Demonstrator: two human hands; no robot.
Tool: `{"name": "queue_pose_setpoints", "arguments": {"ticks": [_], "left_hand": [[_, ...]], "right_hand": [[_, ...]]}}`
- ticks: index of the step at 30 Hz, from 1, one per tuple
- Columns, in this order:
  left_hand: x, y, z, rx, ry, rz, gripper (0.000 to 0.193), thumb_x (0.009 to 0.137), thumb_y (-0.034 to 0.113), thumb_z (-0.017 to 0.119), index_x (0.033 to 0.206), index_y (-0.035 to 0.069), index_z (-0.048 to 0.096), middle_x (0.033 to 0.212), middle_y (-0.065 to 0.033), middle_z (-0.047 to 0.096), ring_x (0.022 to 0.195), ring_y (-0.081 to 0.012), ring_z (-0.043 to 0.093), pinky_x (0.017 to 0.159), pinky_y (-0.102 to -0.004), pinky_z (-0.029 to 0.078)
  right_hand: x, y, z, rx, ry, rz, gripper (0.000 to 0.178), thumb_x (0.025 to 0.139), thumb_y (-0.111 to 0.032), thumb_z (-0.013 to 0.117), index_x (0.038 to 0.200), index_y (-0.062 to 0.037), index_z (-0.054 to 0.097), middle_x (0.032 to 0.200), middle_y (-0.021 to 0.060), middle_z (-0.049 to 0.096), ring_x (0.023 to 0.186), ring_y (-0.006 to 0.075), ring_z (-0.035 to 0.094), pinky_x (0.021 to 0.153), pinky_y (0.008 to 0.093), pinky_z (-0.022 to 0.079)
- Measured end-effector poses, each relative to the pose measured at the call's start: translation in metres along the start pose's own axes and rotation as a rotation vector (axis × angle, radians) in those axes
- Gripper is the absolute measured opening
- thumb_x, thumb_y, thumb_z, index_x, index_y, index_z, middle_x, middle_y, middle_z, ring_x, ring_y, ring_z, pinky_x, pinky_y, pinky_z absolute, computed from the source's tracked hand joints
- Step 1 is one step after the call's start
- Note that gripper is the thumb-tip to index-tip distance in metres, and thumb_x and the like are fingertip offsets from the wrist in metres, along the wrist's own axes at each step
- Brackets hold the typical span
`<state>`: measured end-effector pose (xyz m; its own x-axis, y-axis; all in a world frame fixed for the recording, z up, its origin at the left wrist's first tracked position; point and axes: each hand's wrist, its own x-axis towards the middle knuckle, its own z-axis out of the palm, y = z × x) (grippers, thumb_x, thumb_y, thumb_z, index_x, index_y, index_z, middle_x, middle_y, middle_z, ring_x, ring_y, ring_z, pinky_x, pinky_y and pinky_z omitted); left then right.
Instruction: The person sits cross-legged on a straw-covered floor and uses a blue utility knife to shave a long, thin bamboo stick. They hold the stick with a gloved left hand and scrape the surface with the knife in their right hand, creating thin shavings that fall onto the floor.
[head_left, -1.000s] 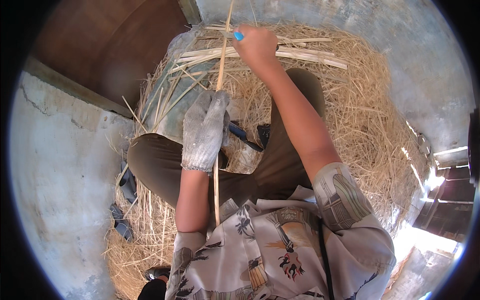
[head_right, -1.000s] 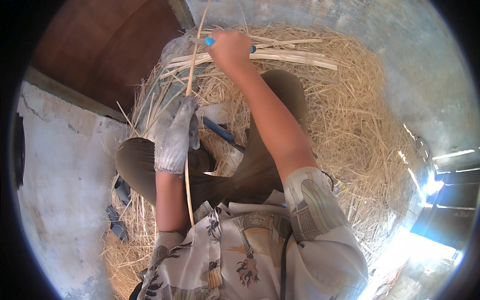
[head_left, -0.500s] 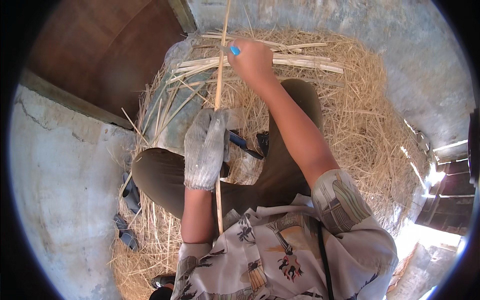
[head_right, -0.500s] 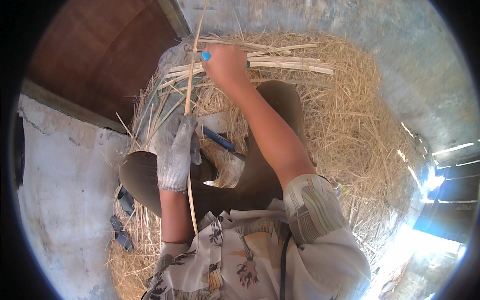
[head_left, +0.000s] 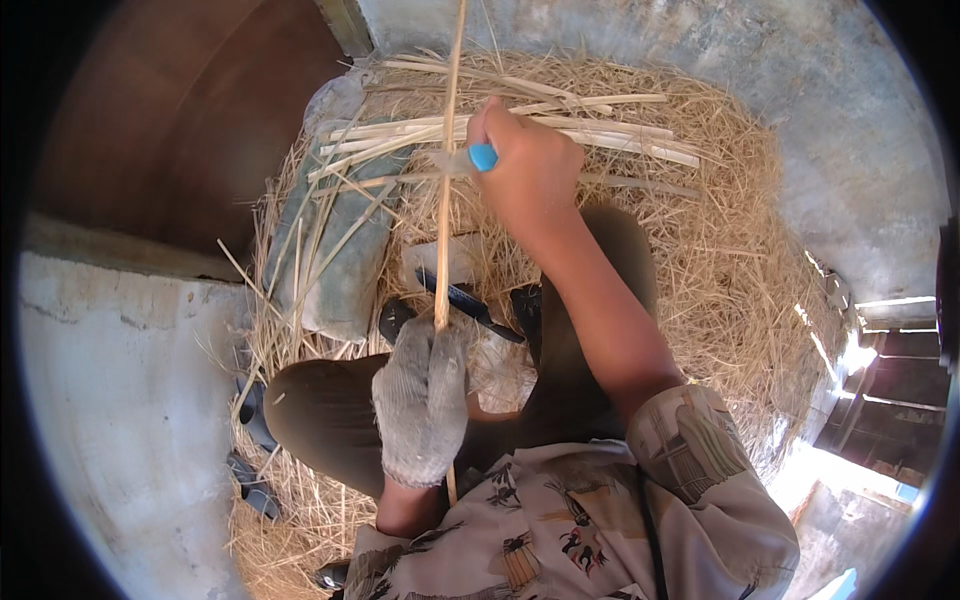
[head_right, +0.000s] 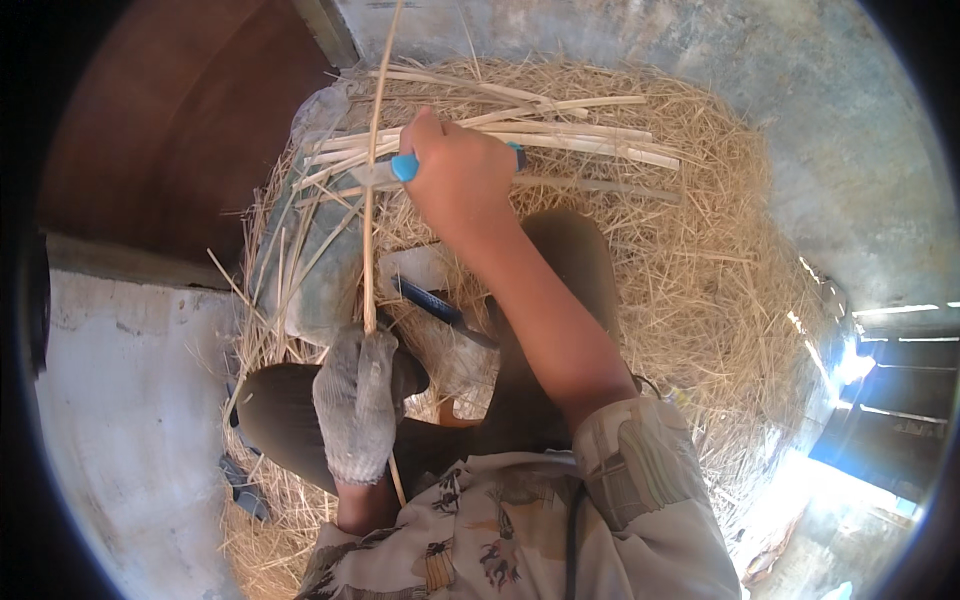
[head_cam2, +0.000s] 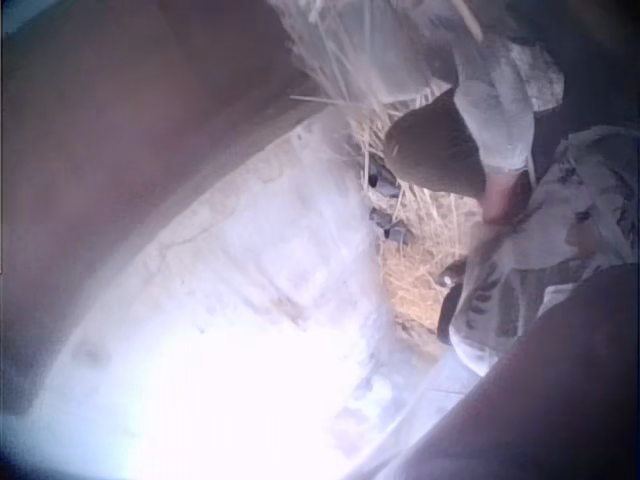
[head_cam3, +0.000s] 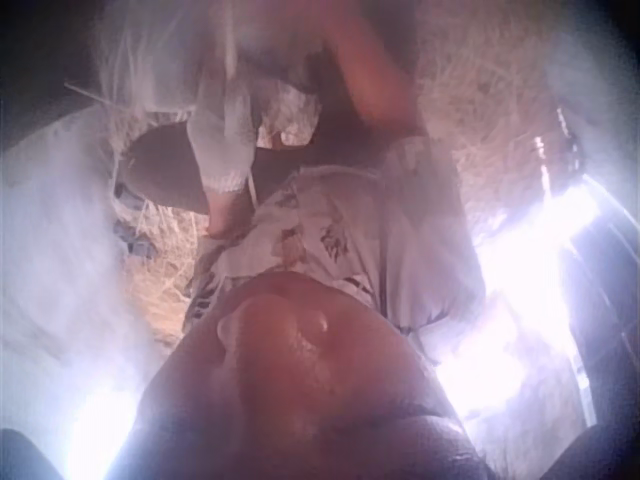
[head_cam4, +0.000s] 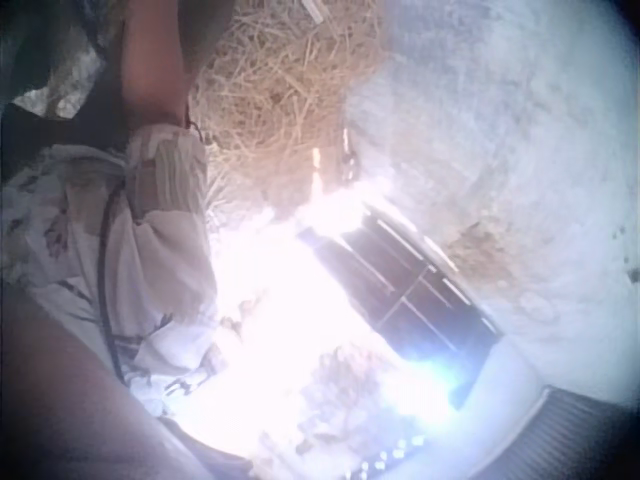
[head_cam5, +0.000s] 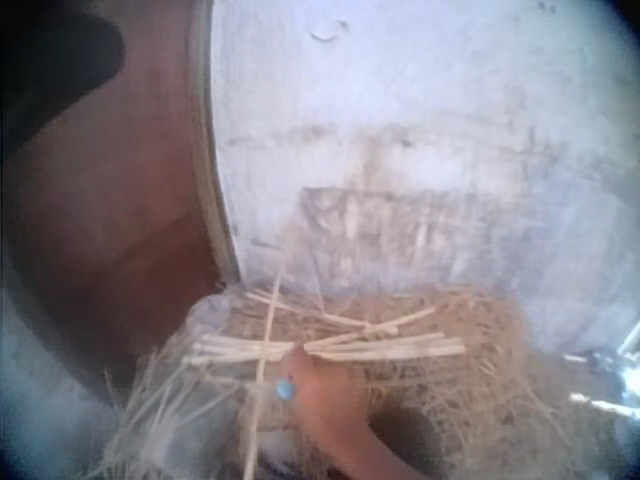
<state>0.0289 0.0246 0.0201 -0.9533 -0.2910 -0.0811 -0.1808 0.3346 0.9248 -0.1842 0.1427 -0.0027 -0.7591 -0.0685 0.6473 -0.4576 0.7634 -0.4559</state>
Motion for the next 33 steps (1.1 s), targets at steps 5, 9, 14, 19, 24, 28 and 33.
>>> {"name": "queue_pose_setpoints", "arguments": {"ticks": [5,9,14,19,24,28,33], "left_hand": [[0.013,0.015,-0.006,-0.009,-0.271,-0.135,0.022,0.101,0.023,0.064,0.106,0.002,0.066,0.065,-0.0165,0.060,0.056,-0.0337,0.062,0.056,-0.0382,0.050],[0.042,0.005,0.001,0.019,-0.318,-0.032,0.025,0.102,0.023,0.062,0.097,-0.001,0.066,0.064,-0.0041,0.058,0.061,-0.0099,0.052,0.057,-0.0304,0.045],[0.089,-0.010,0.004,0.106,-0.229,-0.247,0.019,0.099,0.019,0.063,0.099,0.000,0.066,0.070,-0.0123,0.061,0.064,-0.0142,0.057,0.061,-0.0347,0.048],[0.104,-0.008,0.003,0.210,-0.236,-0.496,0.021,0.099,0.021,0.061,0.103,0.001,0.065,0.074,-0.0179,0.065,0.066,-0.0290,0.067,0.065,-0.0391,0.052],[0.066,-0.027,0.003,0.199,-0.193,-0.425,0.021,0.100,0.022,0.060,0.102,0.002,0.065,0.074,-0.0176,0.065,0.065,-0.0286,0.067,0.065,-0.0398,0.052],[0.032,-0.027,-0.002,0.183,-0.234,-0.148,0.023,0.100,0.023,0.061,0.097,0.001,0.063,0.069,-0.0137,0.061,0.062,-0.0234,0.064,0.061,-0.0386,0.051],[0.005,0.008,-0.009,-0.294,-0.375,-0.467,0.032,0.102,0.030,0.063,0.091,0.001,0.062,0.064,-0.0133,0.053,0.059,-0.0195,0.058,0.059,-0.0393,0.048]], "right_hand": [[0.034,0.031,0.000,-0.064,-0.023,0.436,0.013,0.093,-0.019,0.069,0.083,-0.0105,0.071,0.065,0.0101,0.066,0.060,0.0317,0.066,0.056,0.0457,0.049],[0.031,0.041,0.008,-0.100,-0.148,0.518,0.018,0.091,-0.025,0.072,0.087,-0.0075,0.071,0.068,0.0139,0.067,0.066,0.0366,0.068,0.061,0.0488,0.052],[0.021,0.030,0.016,-0.117,-0.399,0.462,0.021,0.091,-0.028,0.072,0.087,-0.0070,0.069,0.067,0.0150,0.066,0.068,0.0394,0.067,0.064,0.0487,0.053],[0.018,0.030,0.008,-0.066,-0.604,0.439,0.028,0.093,-0.028,0.072,0.079,-0.0062,0.061,0.060,0.0164,0.057,0.057,0.0391,0.060,0.055,0.0464,0.045],[-0.013,0.032,-0.033,-0.018,-0.568,0.534,0.031,0.093,-0.022,0.075,0.076,-0.0044,0.055,0.056,0.0123,0.047,0.049,0.0251,0.047,0.050,0.0385,0.038],[-0.039,0.018,-0.073,0.112,-0.358,0.590,0.028,0.095,-0.019,0.073,0.078,-0.0033,0.057,0.055,0.0094,0.045,0.050,0.0157,0.042,0.050,0.0342,0.036],[-0.047,0.034,-0.048,0.260,-0.320,0.561,0.043,0.101,-0.040,0.064,0.087,0.0007,0.064,0.064,0.0076,0.049,0.061,0.0155,0.050,0.058,0.0318,0.040]]}}
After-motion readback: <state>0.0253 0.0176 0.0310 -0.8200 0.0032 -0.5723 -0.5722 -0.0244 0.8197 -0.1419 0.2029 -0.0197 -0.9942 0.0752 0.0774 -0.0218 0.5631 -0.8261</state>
